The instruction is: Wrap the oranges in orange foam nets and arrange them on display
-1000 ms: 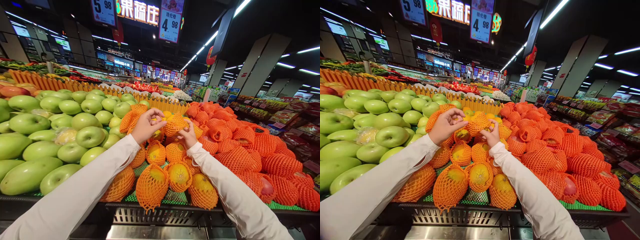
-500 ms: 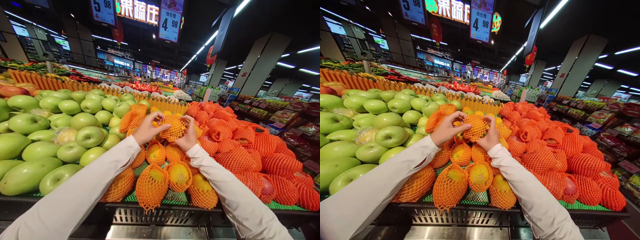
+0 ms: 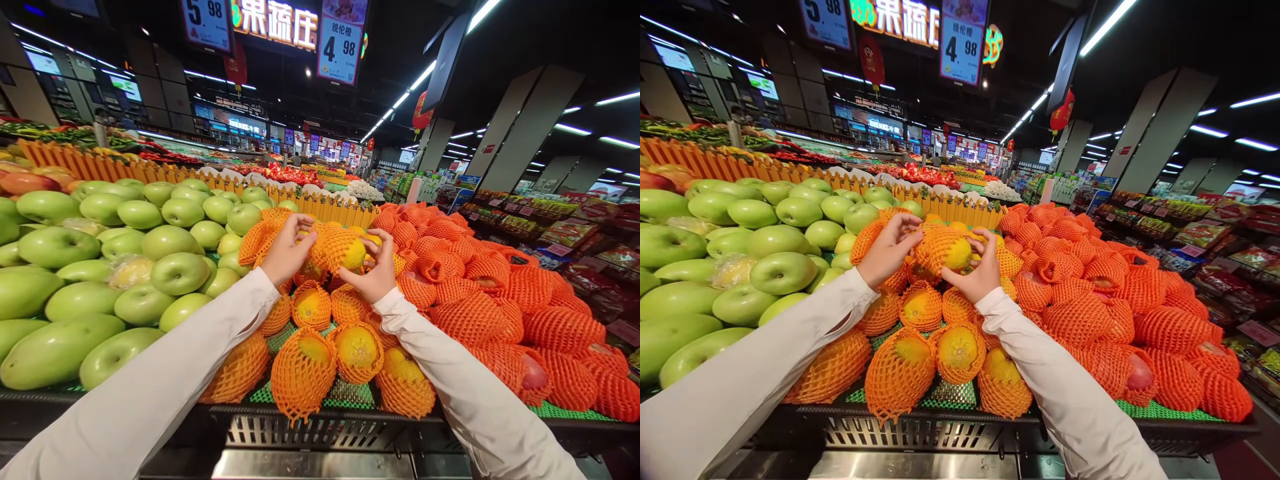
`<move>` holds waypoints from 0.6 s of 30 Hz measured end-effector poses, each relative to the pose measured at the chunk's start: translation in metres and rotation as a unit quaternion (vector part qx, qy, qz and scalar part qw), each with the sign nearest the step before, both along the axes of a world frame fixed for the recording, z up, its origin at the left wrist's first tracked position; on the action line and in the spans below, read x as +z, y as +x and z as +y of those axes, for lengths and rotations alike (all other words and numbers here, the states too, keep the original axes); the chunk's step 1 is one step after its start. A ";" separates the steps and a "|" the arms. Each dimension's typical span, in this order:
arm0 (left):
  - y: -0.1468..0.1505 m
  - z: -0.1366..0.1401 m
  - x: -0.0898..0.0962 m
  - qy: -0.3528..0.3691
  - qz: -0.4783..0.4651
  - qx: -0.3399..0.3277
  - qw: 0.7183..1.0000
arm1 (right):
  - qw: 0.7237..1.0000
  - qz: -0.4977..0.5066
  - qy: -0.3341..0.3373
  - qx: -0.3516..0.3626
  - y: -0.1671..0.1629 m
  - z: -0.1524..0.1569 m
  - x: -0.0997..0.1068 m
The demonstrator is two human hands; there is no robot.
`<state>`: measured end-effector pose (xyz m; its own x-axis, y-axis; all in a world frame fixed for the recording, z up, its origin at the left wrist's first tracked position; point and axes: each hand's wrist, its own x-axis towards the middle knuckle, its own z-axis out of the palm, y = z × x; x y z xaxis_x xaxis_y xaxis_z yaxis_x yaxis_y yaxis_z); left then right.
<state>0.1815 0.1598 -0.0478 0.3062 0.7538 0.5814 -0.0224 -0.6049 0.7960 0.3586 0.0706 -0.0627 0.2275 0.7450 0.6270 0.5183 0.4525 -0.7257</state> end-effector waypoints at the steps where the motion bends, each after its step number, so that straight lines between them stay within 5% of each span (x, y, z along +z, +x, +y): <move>1: -0.001 0.000 -0.001 0.056 0.007 -0.017 0.998 | 0.999 0.039 -0.015 0.011 0.000 0.002 0.000; 4: -0.004 -0.003 -0.003 0.200 0.108 -0.110 0.968 | 0.983 0.161 -0.068 0.059 -0.001 0.009 -0.002; 7: -0.003 -0.005 -0.007 0.234 0.198 -0.116 0.945 | 0.963 0.218 -0.122 0.103 0.000 0.014 -0.003; 11: -0.001 -0.006 -0.005 0.205 0.206 -0.049 0.956 | 0.970 0.146 -0.131 0.143 0.001 0.012 -0.002; 18: -0.002 -0.013 0.003 0.040 0.200 0.024 0.979 | 0.996 0.002 -0.010 0.090 0.002 0.009 -0.007</move>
<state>0.1798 0.1471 -0.0450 0.4864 0.7305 0.4794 0.3125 -0.6578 0.6853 0.3611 0.0791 -0.0695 0.0920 0.7866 0.6105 0.4267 0.5229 -0.7379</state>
